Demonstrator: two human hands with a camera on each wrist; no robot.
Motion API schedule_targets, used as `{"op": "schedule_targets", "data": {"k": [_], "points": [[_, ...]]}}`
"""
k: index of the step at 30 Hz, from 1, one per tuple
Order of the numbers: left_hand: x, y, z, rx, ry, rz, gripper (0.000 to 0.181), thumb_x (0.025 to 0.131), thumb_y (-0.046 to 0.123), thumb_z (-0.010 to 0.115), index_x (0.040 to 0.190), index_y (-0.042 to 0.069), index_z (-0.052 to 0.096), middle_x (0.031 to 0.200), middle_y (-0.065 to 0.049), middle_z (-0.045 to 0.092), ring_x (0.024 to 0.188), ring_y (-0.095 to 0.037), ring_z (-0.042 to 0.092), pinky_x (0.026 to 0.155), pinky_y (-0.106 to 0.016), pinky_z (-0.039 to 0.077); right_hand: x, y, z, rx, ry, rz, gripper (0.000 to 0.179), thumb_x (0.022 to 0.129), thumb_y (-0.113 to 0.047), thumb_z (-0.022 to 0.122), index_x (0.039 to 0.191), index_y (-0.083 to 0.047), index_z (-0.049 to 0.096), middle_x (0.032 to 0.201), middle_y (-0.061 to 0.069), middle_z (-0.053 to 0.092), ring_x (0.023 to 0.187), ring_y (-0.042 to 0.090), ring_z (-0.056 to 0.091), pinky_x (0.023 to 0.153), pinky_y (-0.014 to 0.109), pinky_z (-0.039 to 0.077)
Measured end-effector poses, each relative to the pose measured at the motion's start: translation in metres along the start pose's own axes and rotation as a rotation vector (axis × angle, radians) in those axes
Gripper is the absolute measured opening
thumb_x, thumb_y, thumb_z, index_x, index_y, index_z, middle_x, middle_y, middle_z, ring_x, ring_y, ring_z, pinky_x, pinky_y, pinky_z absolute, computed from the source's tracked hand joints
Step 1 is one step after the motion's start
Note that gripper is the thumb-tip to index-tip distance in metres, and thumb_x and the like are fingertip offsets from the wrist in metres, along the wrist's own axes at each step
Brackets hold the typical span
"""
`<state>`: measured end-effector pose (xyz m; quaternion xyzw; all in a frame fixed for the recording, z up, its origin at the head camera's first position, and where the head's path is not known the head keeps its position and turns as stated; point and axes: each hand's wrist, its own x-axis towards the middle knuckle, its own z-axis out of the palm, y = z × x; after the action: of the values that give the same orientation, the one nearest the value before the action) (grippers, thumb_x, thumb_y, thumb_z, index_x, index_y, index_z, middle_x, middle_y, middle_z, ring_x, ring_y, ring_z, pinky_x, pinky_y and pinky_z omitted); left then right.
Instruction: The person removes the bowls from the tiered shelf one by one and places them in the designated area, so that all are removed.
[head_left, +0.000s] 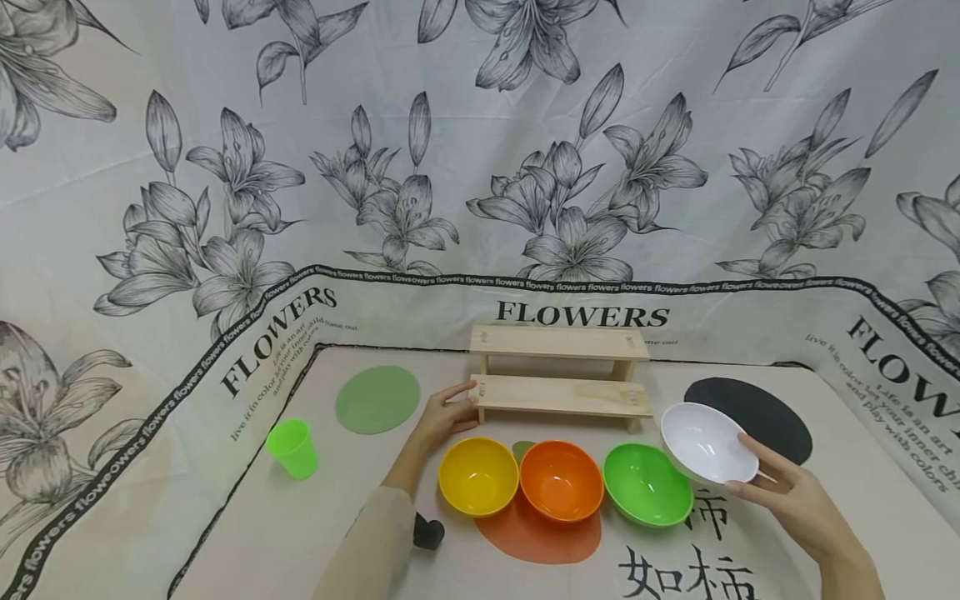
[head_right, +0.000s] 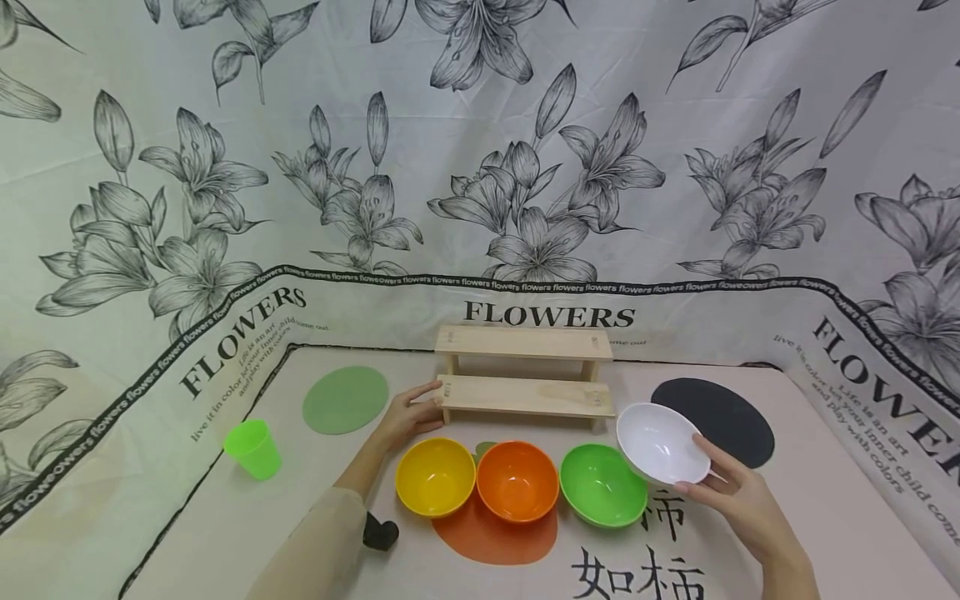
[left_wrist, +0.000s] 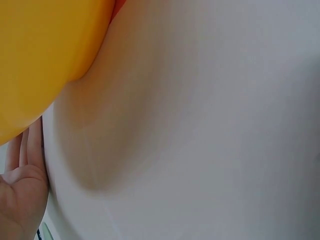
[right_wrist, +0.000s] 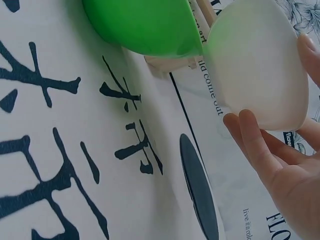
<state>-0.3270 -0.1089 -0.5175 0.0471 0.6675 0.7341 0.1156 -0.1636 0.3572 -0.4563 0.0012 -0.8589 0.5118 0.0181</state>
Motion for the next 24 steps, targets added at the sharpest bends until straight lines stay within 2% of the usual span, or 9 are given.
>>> {"op": "schedule_targets", "data": {"k": [4, 6, 9, 13, 16, 19, 21, 23, 24], "points": [[-0.001, 0.0, 0.0, -0.002, 0.003, -0.003, 0.048, 0.092, 0.013, 0.062, 0.138, 0.011, 0.048, 0.13, -0.029, 0.05, 0.098, -0.029, 0.065, 0.081, -0.04, 0.057, -0.006, 0.007, -0.004, -0.033, 0.011, 0.048, 0.079, 0.089, -0.016, 0.066, 0.149, -0.002, 0.017, 0.154, 0.012, 0.013, 0.105, -0.013, 0.043, 0.077, 0.002, 0.044], [-0.001, 0.0, 0.001, -0.005, 0.004, -0.005, 0.048, 0.091, 0.013, 0.062, 0.138, 0.011, 0.049, 0.13, -0.029, 0.05, 0.099, -0.03, 0.065, 0.081, -0.04, 0.057, -0.008, 0.01, -0.006, -0.054, 0.015, 0.072, 0.08, 0.089, -0.019, 0.066, 0.149, -0.002, 0.016, 0.155, 0.008, 0.012, 0.114, -0.006, 0.044, 0.077, 0.001, 0.043], [-0.001, 0.0, 0.001, -0.007, 0.005, 0.0, 0.049, 0.091, 0.014, 0.062, 0.138, 0.01, 0.049, 0.131, -0.029, 0.05, 0.099, -0.03, 0.064, 0.081, -0.04, 0.057, -0.009, 0.015, -0.008, -0.075, 0.018, 0.101, 0.081, 0.09, -0.022, 0.065, 0.149, -0.001, 0.014, 0.155, 0.001, 0.009, 0.13, 0.016, 0.037, 0.078, -0.001, 0.041], [-0.001, 0.0, 0.001, -0.006, 0.005, 0.004, 0.049, 0.091, 0.015, 0.063, 0.138, 0.01, 0.049, 0.132, -0.029, 0.049, 0.1, -0.03, 0.064, 0.081, -0.039, 0.057, -0.01, 0.021, -0.01, -0.074, 0.015, 0.128, 0.083, 0.09, -0.025, 0.065, 0.149, -0.001, 0.012, 0.153, -0.006, 0.005, 0.137, 0.034, 0.024, 0.077, -0.004, 0.038], [-0.002, 0.0, 0.001, -0.007, 0.005, 0.003, 0.048, 0.091, 0.015, 0.063, 0.138, 0.011, 0.049, 0.131, -0.028, 0.05, 0.1, -0.03, 0.064, 0.081, -0.039, 0.057, -0.011, 0.026, -0.011, -0.072, 0.016, 0.137, 0.083, 0.09, -0.026, 0.066, 0.149, -0.001, 0.012, 0.154, -0.004, 0.004, 0.133, 0.01, 0.033, 0.076, -0.005, 0.038], [-0.002, 0.0, 0.001, -0.002, 0.001, 0.009, 0.048, 0.092, 0.014, 0.061, 0.138, 0.01, 0.048, 0.131, -0.029, 0.049, 0.1, -0.03, 0.064, 0.081, -0.039, 0.057, -0.014, 0.031, -0.012, -0.078, 0.016, 0.127, 0.083, 0.089, -0.024, 0.067, 0.149, -0.001, 0.014, 0.155, 0.005, 0.006, 0.104, -0.022, 0.035, 0.075, -0.004, 0.039], [-0.002, 0.0, 0.001, -0.009, 0.002, 0.007, 0.047, 0.092, 0.013, 0.061, 0.138, 0.01, 0.049, 0.132, -0.029, 0.048, 0.1, -0.031, 0.064, 0.082, -0.04, 0.057, -0.014, 0.033, -0.013, -0.081, 0.01, 0.133, 0.083, 0.088, -0.024, 0.067, 0.149, -0.002, 0.014, 0.155, 0.014, 0.006, 0.089, -0.029, 0.029, 0.073, -0.003, 0.04], [-0.002, 0.0, 0.001, -0.009, 0.0, 0.013, 0.047, 0.092, 0.012, 0.061, 0.138, 0.009, 0.048, 0.134, -0.029, 0.047, 0.102, -0.032, 0.063, 0.082, -0.04, 0.057, -0.014, 0.035, -0.014, -0.091, -0.007, 0.151, 0.085, 0.089, -0.026, 0.067, 0.149, -0.003, 0.012, 0.154, 0.023, 0.004, 0.108, -0.016, 0.043, 0.072, -0.003, 0.04], [-0.002, 0.001, 0.001, -0.013, 0.001, 0.012, 0.047, 0.092, 0.012, 0.061, 0.138, 0.009, 0.049, 0.135, -0.029, 0.046, 0.102, -0.032, 0.063, 0.082, -0.04, 0.057, -0.014, 0.036, -0.014, -0.093, -0.013, 0.158, 0.085, 0.089, -0.026, 0.066, 0.149, -0.002, 0.011, 0.153, 0.026, 0.004, 0.11, -0.016, 0.042, 0.073, -0.003, 0.039]]}}
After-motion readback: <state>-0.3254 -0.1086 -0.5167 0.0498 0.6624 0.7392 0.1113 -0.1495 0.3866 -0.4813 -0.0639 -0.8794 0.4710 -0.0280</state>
